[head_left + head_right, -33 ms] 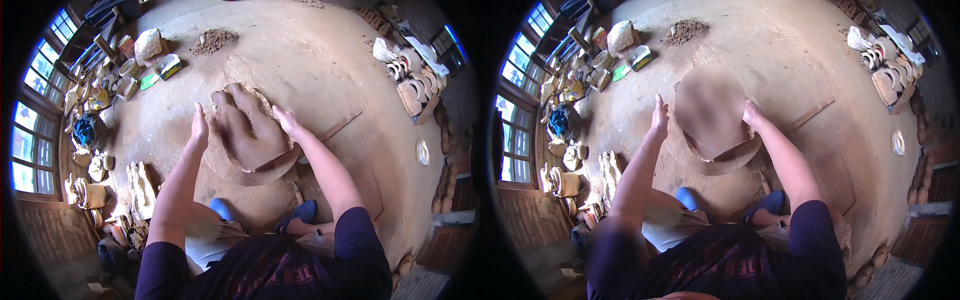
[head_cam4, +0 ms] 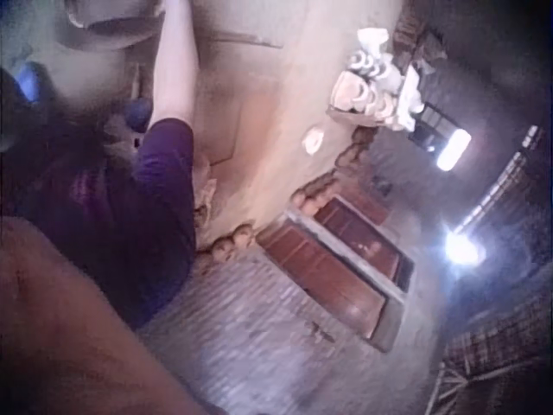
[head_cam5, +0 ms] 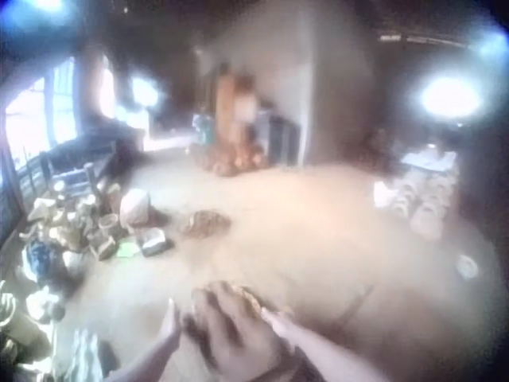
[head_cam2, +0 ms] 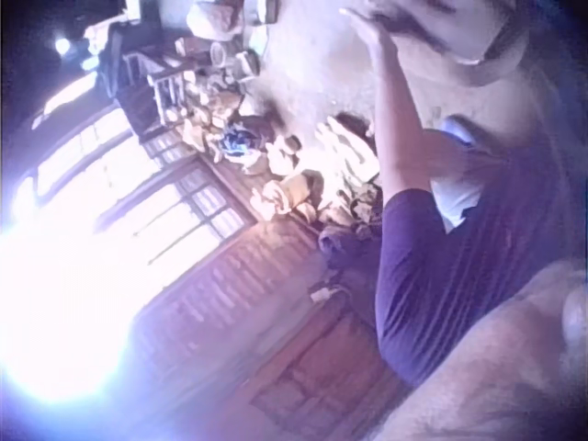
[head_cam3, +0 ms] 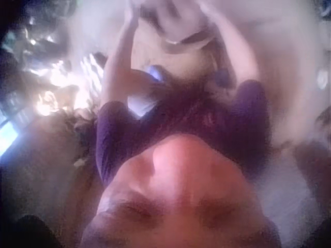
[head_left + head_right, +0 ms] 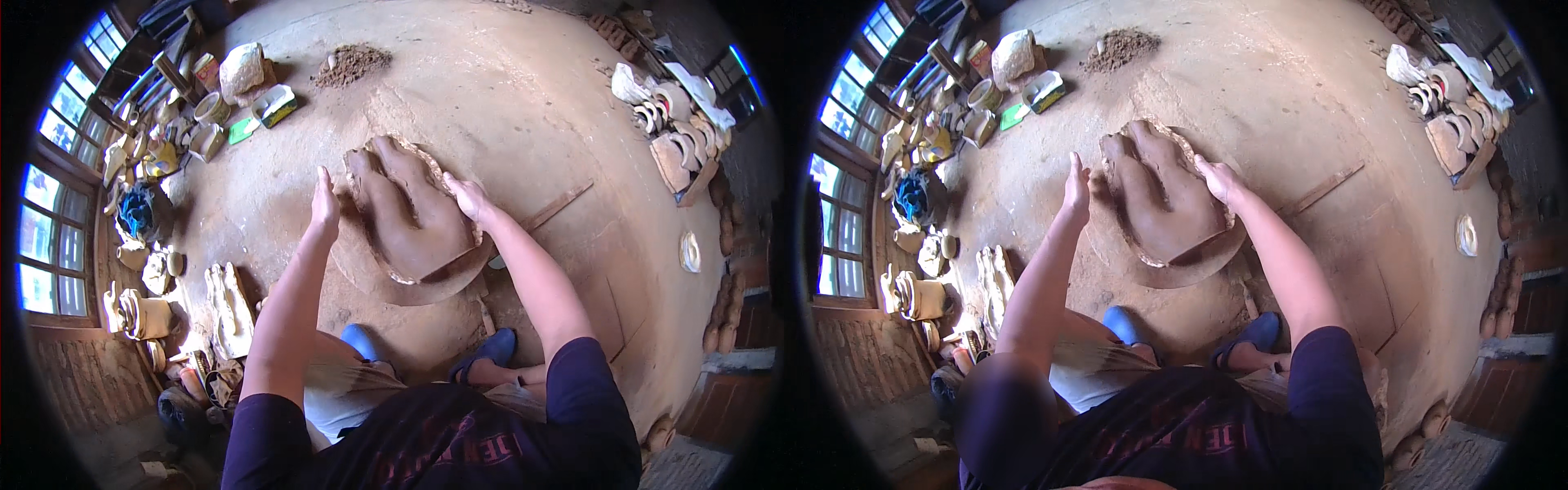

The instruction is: The person forms a clay sculpture by hand and then cleans a plaster mold using a small scraper tool.

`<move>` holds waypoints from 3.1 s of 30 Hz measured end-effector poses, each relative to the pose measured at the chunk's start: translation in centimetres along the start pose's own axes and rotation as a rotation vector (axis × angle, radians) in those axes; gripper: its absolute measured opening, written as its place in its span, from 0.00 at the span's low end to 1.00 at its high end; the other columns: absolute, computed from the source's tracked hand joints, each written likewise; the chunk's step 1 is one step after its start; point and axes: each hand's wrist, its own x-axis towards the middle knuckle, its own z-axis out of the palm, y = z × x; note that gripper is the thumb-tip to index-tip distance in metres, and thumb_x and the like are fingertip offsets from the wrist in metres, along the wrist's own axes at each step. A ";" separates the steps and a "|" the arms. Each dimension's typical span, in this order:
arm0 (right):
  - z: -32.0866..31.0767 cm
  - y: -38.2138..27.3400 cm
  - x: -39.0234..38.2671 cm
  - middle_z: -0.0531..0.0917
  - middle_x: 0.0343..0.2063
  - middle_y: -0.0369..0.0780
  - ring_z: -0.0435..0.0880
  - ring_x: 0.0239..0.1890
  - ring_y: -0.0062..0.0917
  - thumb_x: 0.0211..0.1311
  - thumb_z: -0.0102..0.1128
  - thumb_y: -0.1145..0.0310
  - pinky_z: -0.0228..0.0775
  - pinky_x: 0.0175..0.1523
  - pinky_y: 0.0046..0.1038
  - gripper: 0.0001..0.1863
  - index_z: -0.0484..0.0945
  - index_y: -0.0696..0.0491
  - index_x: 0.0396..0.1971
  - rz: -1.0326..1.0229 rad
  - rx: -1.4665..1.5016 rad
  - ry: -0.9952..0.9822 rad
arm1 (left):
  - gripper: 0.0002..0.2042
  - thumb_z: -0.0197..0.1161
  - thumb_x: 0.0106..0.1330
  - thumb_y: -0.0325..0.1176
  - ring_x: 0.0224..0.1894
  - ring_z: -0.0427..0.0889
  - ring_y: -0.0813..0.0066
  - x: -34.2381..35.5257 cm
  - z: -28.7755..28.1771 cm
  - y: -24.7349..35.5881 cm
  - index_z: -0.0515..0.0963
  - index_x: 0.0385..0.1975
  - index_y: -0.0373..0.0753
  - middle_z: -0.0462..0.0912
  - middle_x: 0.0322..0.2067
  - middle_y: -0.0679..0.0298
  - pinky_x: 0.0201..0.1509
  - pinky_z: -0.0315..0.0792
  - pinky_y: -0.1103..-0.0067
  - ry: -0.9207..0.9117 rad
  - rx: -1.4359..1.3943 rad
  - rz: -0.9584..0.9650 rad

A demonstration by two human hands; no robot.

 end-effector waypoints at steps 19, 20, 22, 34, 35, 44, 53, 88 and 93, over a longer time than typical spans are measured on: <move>0.7 -9.2 3.1 0.85 0.34 0.46 0.86 0.39 0.36 0.66 0.67 0.68 0.78 0.49 0.35 0.12 0.88 0.57 0.46 -0.740 -0.616 -0.020 | 0.39 0.33 0.81 0.65 0.73 0.70 0.42 6.3 3.5 -2.1 0.73 0.69 0.35 0.75 0.67 0.40 0.77 0.61 0.61 0.088 0.351 0.157; 0.7 -9.1 2.7 0.86 0.35 0.45 0.86 0.40 0.37 0.65 0.67 0.70 0.78 0.49 0.37 0.13 0.88 0.56 0.47 -0.815 -0.682 -0.114 | 0.39 0.33 0.81 0.65 0.73 0.70 0.42 6.2 3.6 -2.1 0.73 0.69 0.35 0.75 0.67 0.40 0.77 0.61 0.61 0.087 0.349 0.148; 1.0 -9.2 2.5 0.86 0.35 0.43 0.85 0.41 0.41 0.64 0.61 0.71 0.78 0.50 0.41 0.18 0.88 0.50 0.53 -0.907 -0.826 -0.219 | 0.39 0.33 0.82 0.65 0.73 0.69 0.41 6.2 3.7 -1.8 0.73 0.69 0.35 0.75 0.67 0.39 0.77 0.61 0.61 0.039 0.324 0.174; 1.1 -9.2 -1.0 0.88 0.38 0.42 0.89 0.42 0.40 0.65 0.54 0.65 0.81 0.49 0.44 0.25 0.85 0.41 0.62 -0.875 -1.381 -0.395 | 0.38 0.32 0.82 0.64 0.73 0.69 0.41 5.6 3.4 -0.9 0.72 0.70 0.36 0.75 0.68 0.41 0.77 0.61 0.59 0.043 0.412 0.175; 1.0 -9.0 -1.3 0.88 0.38 0.42 0.89 0.42 0.40 0.65 0.54 0.65 0.81 0.49 0.44 0.25 0.85 0.41 0.62 -0.875 -1.383 -0.394 | 0.38 0.32 0.82 0.64 0.73 0.69 0.41 5.7 3.4 -1.0 0.72 0.70 0.36 0.74 0.68 0.41 0.77 0.61 0.59 0.043 0.413 0.193; -2.0 -9.1 -4.6 0.86 0.37 0.41 0.87 0.44 0.35 0.65 0.57 0.70 0.80 0.50 0.36 0.22 0.86 0.43 0.58 -0.861 -1.311 -0.597 | 0.39 0.33 0.82 0.64 0.76 0.65 0.43 6.4 3.1 -2.2 0.69 0.72 0.34 0.71 0.71 0.41 0.78 0.59 0.61 0.045 0.341 0.160; -2.3 5.9 -5.8 0.82 0.62 0.43 0.79 0.65 0.29 0.80 0.53 0.50 0.67 0.72 0.34 0.29 0.75 0.58 0.67 -0.001 0.545 0.187 | 0.45 0.36 0.79 0.68 0.72 0.71 0.50 5.6 3.5 -0.6 0.65 0.74 0.29 0.71 0.71 0.41 0.76 0.62 0.63 0.012 -0.035 -0.050; 0.7 3.0 -5.0 0.86 0.53 0.40 0.81 0.57 0.27 0.80 0.53 0.45 0.69 0.67 0.32 0.29 0.84 0.60 0.52 -0.190 0.774 0.370 | 0.26 0.54 0.79 0.44 0.43 0.82 0.74 -17.1 3.0 17.0 0.71 0.71 0.38 0.81 0.39 0.65 0.53 0.76 0.77 -0.316 -0.482 0.290; -0.3 3.5 -5.5 0.86 0.48 0.38 0.82 0.51 0.22 0.75 0.61 0.43 0.72 0.61 0.29 0.28 0.85 0.56 0.53 -0.115 0.604 0.303 | 0.27 0.52 0.81 0.54 0.35 0.72 0.87 -19.4 3.2 19.4 0.77 0.66 0.38 0.80 0.37 0.72 0.40 0.65 0.86 -0.425 -0.079 0.333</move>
